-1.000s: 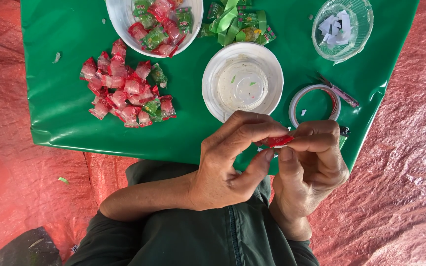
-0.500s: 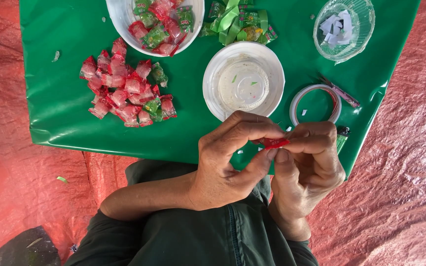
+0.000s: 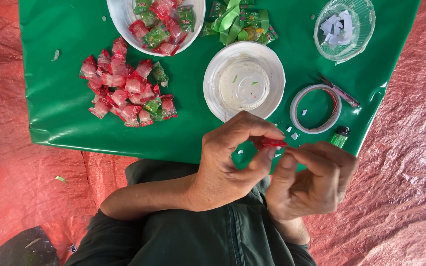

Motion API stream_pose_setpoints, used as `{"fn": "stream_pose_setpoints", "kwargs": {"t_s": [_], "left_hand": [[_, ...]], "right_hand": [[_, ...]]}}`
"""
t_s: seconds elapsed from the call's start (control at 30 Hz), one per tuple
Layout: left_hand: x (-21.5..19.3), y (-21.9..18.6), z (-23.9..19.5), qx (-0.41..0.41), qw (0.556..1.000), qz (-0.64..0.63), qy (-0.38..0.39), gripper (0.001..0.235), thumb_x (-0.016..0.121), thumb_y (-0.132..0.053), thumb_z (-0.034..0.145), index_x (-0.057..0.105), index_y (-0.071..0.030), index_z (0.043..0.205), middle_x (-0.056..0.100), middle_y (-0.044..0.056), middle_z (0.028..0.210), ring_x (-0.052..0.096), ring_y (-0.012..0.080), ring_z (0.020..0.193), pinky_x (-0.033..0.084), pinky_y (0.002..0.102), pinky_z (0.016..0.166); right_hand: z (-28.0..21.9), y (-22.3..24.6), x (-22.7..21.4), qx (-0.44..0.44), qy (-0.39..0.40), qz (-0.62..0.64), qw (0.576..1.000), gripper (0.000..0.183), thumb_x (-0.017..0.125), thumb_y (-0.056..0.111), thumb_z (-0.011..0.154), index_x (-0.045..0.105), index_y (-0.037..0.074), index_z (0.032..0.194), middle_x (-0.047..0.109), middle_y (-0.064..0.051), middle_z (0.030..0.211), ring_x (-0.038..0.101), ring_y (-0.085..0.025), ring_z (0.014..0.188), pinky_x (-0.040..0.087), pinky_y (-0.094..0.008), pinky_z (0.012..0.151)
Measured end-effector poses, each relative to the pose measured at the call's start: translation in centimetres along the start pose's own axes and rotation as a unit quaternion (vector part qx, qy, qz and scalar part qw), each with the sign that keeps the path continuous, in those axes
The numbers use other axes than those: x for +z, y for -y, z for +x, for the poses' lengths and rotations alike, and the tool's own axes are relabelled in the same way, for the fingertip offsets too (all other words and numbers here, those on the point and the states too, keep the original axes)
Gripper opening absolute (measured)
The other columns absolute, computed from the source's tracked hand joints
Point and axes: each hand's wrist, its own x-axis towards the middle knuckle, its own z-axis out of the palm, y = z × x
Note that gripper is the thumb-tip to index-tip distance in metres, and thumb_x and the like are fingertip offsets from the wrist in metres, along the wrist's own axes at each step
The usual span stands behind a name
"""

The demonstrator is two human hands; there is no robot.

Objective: Preparing individual candies by applying double-sided tape for assembly into a decorative bowl or display.

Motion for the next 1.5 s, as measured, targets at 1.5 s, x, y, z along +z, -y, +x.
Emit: {"fn": "stream_pose_setpoints", "kwargs": {"t_s": [1.5], "left_hand": [[3.1, 1.1, 1.4, -0.072, 0.991, -0.073, 0.081, 0.010, 0.064, 0.001, 0.097, 0.065, -0.003, 0.107, 0.052, 0.003, 0.106, 0.055, 0.0102, 0.093, 0.052, 0.024, 0.088]], "right_hand": [[0.0, -4.0, -0.6, 0.088, 0.034, 0.192, 0.977, 0.020, 0.075, 0.014, 0.093, 0.060, 0.004, 0.101, 0.050, -0.008, 0.108, 0.050, -0.017, 0.100, 0.048, -0.030, 0.088]]}}
